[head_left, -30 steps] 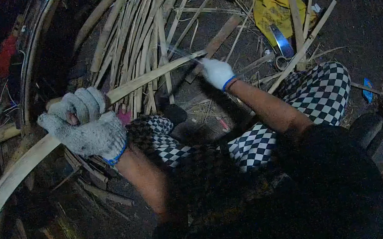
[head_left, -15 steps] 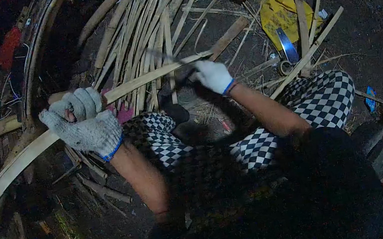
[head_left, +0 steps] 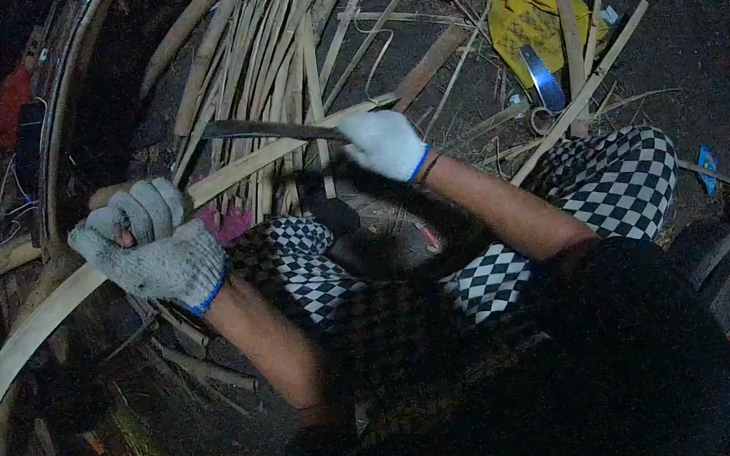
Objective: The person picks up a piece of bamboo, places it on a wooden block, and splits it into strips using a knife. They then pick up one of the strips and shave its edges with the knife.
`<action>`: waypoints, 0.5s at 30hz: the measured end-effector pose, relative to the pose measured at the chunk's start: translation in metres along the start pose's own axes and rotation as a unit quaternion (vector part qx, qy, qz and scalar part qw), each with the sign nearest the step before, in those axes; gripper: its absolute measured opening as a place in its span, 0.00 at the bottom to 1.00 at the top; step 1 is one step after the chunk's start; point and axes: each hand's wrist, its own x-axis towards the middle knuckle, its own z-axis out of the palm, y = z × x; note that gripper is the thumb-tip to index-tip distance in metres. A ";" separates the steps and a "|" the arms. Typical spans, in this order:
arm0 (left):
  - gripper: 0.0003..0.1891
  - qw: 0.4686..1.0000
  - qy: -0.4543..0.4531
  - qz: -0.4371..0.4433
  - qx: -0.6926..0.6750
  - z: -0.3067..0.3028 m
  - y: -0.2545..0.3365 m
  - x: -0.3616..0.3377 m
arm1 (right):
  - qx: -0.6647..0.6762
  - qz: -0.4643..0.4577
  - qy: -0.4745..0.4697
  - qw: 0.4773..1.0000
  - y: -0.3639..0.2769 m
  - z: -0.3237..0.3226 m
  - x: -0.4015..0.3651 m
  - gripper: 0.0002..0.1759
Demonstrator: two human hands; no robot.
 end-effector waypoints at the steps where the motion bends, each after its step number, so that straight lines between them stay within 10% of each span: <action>1: 0.22 1.000 -0.013 -0.007 -0.008 0.002 0.001 0.001 | -0.012 0.082 -0.024 0.996 0.025 0.013 -0.018 0.09; 3: 0.22 0.999 -0.026 -0.006 -0.019 0.003 0.005 0.001 | -0.069 0.318 -0.144 0.934 0.084 0.038 -0.057 0.13; 8: 0.22 0.999 -0.017 -0.019 -0.022 -0.001 0.005 -0.002 | -0.040 0.368 -0.156 0.916 0.066 0.035 -0.034 0.15; 15: 0.24 0.999 0.037 -0.002 0.018 0.003 -0.005 0.005 | 0.017 0.195 -0.134 0.972 -0.020 0.001 0.021 0.19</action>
